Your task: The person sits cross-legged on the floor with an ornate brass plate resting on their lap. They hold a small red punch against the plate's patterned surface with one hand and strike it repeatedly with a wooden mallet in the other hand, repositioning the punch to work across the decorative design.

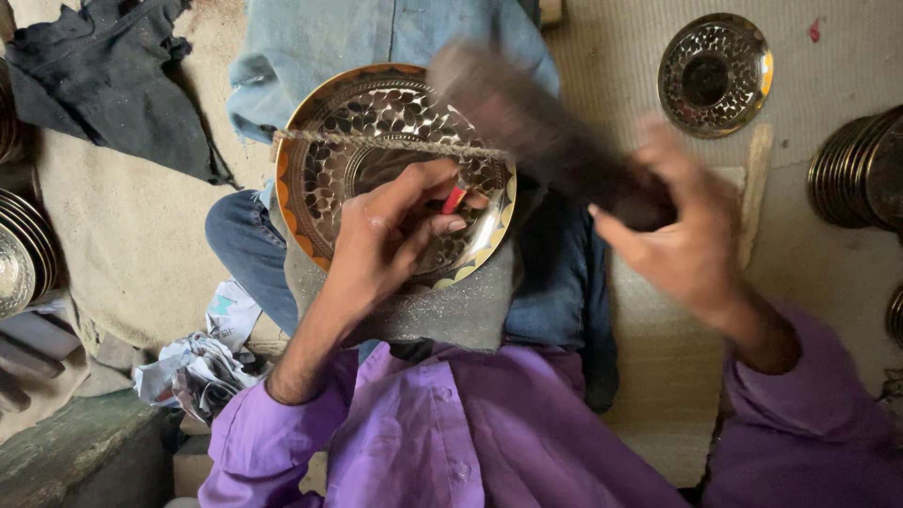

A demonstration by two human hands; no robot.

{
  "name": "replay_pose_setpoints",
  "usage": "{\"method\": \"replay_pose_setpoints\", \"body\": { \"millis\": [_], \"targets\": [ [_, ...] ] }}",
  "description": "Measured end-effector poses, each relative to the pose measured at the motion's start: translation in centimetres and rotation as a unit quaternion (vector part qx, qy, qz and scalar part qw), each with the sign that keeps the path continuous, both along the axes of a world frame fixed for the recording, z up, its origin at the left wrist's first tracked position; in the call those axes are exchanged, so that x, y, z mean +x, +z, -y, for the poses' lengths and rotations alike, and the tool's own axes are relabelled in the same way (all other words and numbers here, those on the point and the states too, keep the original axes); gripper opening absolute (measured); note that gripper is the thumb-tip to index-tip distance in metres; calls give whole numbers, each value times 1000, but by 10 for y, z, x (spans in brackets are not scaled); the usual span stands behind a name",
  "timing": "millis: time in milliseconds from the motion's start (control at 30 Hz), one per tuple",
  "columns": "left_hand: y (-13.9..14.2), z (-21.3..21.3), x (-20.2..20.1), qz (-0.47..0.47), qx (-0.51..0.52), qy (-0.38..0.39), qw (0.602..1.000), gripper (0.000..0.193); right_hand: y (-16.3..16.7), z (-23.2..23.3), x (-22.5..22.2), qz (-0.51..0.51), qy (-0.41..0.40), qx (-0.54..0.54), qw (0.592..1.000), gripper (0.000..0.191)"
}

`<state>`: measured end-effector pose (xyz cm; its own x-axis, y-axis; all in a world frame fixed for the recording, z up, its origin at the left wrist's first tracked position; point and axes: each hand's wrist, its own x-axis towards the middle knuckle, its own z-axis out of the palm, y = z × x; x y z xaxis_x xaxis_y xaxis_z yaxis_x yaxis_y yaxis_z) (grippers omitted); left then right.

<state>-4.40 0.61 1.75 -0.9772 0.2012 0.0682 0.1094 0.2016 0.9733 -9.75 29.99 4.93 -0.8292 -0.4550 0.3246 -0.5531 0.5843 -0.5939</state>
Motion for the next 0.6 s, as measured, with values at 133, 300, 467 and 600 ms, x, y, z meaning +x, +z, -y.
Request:
{"method": "replay_pose_setpoints", "body": {
  "millis": [133,300,467,600],
  "targets": [
    [-1,0,-1,14,8,0,1000,41,13,1,-6,140,5,-214,967,70],
    [0,0,-1,16,29,-8,999,40,19,8,-13,42,77,138,987,68],
    [0,3,0,-9,35,-16,999,37,13,21,-13,90,95,28,991,85],
    [1,4,0,-20,1,-8,1000,38,11,20,-11,85,92,69,990,91]
  ]
}}
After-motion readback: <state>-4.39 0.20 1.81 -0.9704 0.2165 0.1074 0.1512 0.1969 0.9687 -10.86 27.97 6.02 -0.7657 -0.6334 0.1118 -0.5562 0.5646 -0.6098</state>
